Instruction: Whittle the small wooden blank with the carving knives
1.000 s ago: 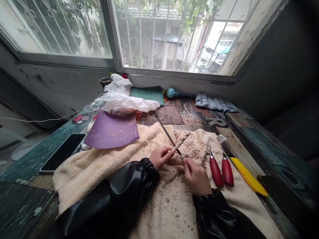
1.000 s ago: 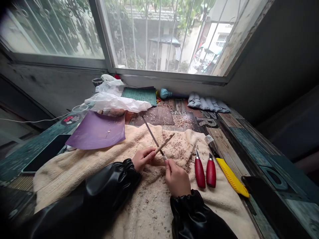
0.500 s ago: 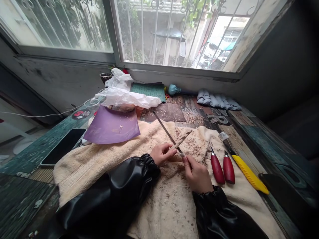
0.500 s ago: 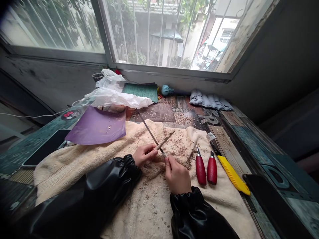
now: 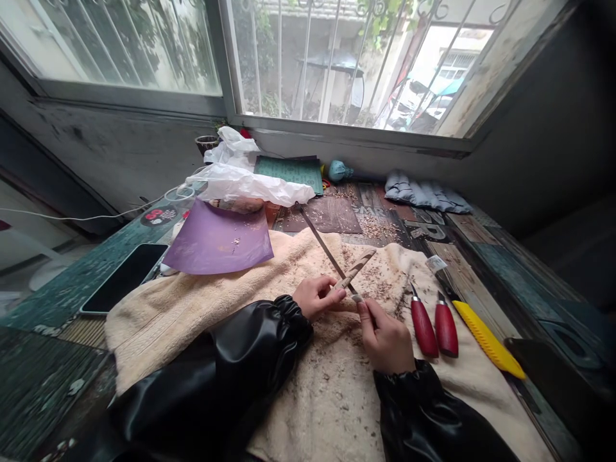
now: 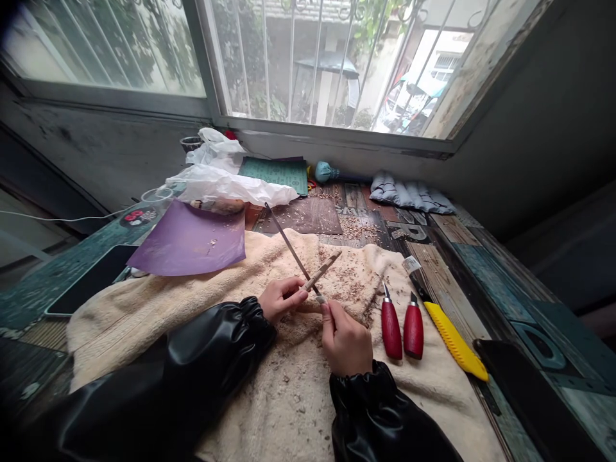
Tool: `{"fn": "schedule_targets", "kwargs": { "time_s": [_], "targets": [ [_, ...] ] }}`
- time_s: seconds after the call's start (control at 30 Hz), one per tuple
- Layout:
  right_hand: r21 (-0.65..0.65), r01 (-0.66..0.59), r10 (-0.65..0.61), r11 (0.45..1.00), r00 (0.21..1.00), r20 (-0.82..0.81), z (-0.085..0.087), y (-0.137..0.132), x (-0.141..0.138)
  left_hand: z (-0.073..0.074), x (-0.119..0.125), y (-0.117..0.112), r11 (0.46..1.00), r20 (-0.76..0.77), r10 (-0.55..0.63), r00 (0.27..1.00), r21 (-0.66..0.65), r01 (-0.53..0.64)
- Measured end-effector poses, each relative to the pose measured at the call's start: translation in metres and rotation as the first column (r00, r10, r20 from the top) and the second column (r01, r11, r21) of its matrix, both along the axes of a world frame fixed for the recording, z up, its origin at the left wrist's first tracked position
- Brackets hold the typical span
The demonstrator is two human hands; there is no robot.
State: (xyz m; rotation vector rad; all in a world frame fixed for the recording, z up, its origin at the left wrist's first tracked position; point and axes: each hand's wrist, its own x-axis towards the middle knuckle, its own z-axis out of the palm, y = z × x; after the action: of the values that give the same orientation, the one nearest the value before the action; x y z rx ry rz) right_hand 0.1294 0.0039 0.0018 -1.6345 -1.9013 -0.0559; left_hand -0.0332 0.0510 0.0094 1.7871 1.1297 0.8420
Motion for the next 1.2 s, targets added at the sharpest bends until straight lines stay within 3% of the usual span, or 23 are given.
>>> {"fn": "schedule_targets", "kwargs": {
  "time_s": [0.13, 0.63, 0.77, 0.93, 1.03, 1.2],
  "targets": [
    [0.085, 0.029, -0.031, 0.996, 0.999, 0.025, 0.000, 0.000, 0.001, 0.004, -0.001, -0.002, 1.000, -0.022, -0.004, 1.000, -0.006, 0.004],
    [0.068, 0.029, -0.030, 0.997, 1.000, 0.009, 0.001, -0.001, 0.000, 0.003, -0.001, -0.001, 0.999, -0.054, -0.032, 0.998, 0.012, 0.033],
    [0.095, 0.085, -0.086, 0.992, 0.996, 0.009, 0.003, -0.001, -0.001, 0.002, 0.000, -0.001, 1.000, -0.091, -0.014, 0.996, 0.023, 0.017],
    [0.128, 0.212, -0.211, 0.969, 0.977, -0.016, 0.009, 0.002, 0.006, -0.003, 0.001, 0.001, 0.995, -0.201, 0.015, 0.979, 0.104, 0.006],
    [0.093, 0.220, -0.218, 0.971, 0.975, -0.032, 0.009, 0.003, 0.010, -0.004, 0.002, -0.001, 0.985, -0.233, 0.070, 0.970, 0.167, -0.031],
    [0.052, 0.211, -0.207, 0.976, 0.975, -0.081, 0.008, 0.004, 0.011, -0.005, 0.005, -0.006, 0.920, -0.249, 0.209, 0.946, 0.377, -0.104]
  ]
}}
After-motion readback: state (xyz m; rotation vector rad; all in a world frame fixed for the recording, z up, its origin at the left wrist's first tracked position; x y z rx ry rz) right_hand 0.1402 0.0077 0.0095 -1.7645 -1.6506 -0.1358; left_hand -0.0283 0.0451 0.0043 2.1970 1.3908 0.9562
